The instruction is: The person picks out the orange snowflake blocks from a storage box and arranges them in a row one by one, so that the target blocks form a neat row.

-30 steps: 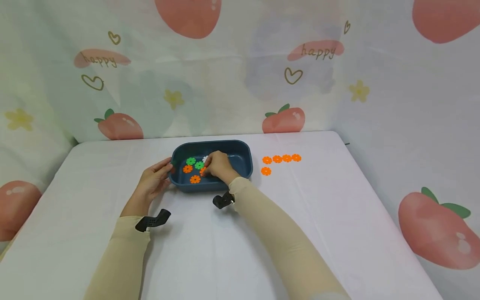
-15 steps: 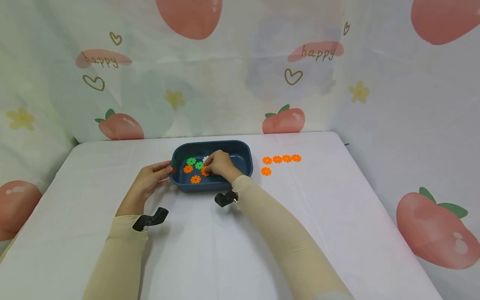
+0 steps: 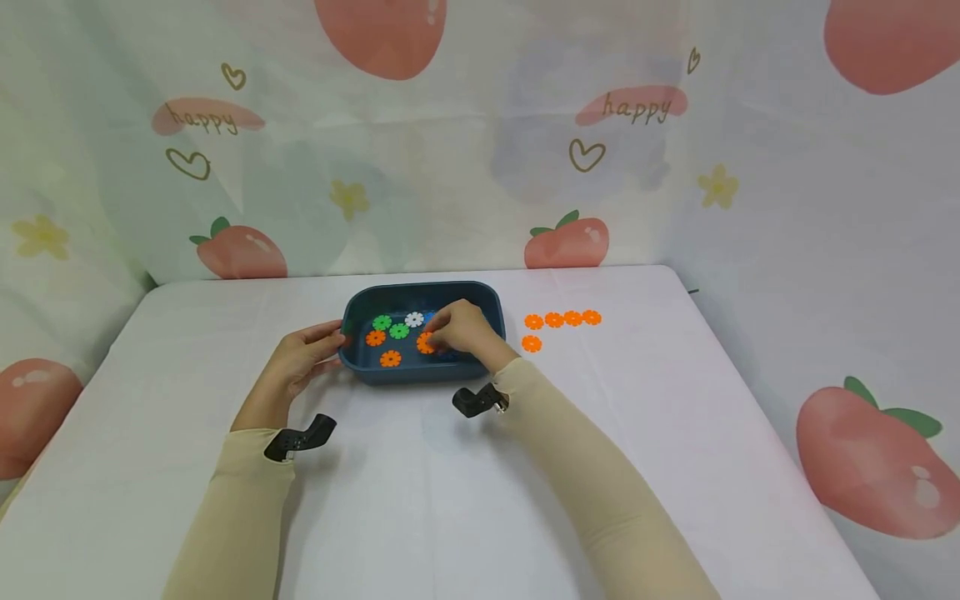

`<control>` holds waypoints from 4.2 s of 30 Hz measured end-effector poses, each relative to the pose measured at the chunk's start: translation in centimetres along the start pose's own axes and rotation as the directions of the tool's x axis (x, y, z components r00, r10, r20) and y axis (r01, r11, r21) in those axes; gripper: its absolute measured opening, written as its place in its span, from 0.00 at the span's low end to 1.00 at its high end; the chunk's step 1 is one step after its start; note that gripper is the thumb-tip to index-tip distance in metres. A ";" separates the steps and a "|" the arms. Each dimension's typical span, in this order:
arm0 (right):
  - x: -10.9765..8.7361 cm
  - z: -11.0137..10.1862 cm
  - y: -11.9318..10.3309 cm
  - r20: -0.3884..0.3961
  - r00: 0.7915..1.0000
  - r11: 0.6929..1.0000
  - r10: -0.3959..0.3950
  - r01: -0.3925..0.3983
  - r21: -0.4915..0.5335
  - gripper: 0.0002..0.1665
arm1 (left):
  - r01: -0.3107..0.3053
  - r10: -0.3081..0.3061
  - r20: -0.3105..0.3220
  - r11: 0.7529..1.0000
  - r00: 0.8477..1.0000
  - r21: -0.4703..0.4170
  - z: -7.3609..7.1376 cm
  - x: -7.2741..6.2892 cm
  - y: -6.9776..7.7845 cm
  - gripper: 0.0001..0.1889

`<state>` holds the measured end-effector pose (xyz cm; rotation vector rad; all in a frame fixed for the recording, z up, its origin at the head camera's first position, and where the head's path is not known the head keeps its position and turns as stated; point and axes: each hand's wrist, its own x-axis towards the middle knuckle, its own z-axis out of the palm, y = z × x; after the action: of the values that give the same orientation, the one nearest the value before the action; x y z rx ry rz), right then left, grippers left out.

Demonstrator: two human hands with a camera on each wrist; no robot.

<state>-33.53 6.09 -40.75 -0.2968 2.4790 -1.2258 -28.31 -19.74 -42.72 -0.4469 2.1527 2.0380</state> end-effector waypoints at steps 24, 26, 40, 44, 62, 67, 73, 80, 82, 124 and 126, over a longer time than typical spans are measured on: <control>-2.8 -5.1 1.5 0.000 1.000 0.999 0.000 0.000 0.034 0.16 | 0.007 -0.006 0.005 1.000 1.000 -0.030 0.0 0.1 -0.1 0.24; -3.0 -5.5 1.6 -0.011 1.000 0.999 -0.001 0.001 0.033 0.16 | 0.008 -0.008 0.007 0.999 1.000 -0.031 0.0 0.1 -0.1 0.24; -4.3 -8.5 3.1 -0.051 0.998 0.999 0.023 -0.024 -0.024 0.17 | 0.025 -0.024 0.004 0.999 1.000 -0.043 0.1 0.0 0.0 0.24; -4.3 -9.2 3.7 -0.072 0.996 0.998 0.056 -0.057 -0.010 0.18 | 0.026 -0.026 0.006 0.999 1.000 -0.034 0.1 0.0 0.0 0.24; -5.3 -11.9 7.6 -0.116 0.980 0.985 0.163 -0.156 0.068 0.21 | 0.033 -0.034 -0.007 0.999 0.999 -0.035 0.1 0.2 -0.2 0.24; -5.6 -12.4 9.1 -0.122 0.972 0.976 0.201 -0.189 0.106 0.22 | 0.038 -0.039 -0.014 0.999 0.999 -0.031 0.2 0.2 -0.2 0.23; -5.5 -12.6 10.3 -0.128 0.963 0.969 0.238 -0.227 0.096 0.23 | 0.029 -0.030 -0.008 0.999 1.000 -0.037 0.0 0.0 -0.2 0.24; -5.3 -12.6 11.5 -0.112 0.956 0.960 0.272 -0.262 0.097 0.24 | 0.031 -0.031 -0.014 0.999 0.999 -0.033 0.0 0.1 -0.3 0.24; -5.2 -12.5 11.8 -0.112 0.954 0.958 0.279 -0.269 0.096 0.23 | 0.029 -0.030 -0.013 0.999 0.999 -0.033 0.0 0.2 -0.3 0.24; -3.5 -7.2 2.2 -0.130 0.990 0.999 0.047 -0.045 0.023 0.21 | 0.015 -0.015 -0.013 1.000 1.000 -0.026 0.1 0.1 -0.2 0.24; -3.2 -6.3 1.6 -0.109 0.994 0.999 0.022 -0.018 0.035 0.21 | 0.011 -0.012 -0.013 1.000 1.000 -0.023 0.1 0.1 -0.2 0.24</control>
<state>-33.19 12.67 -37.77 -0.2006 2.5436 -1.3067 -28.36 -19.67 -42.96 -0.4760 2.1315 2.0612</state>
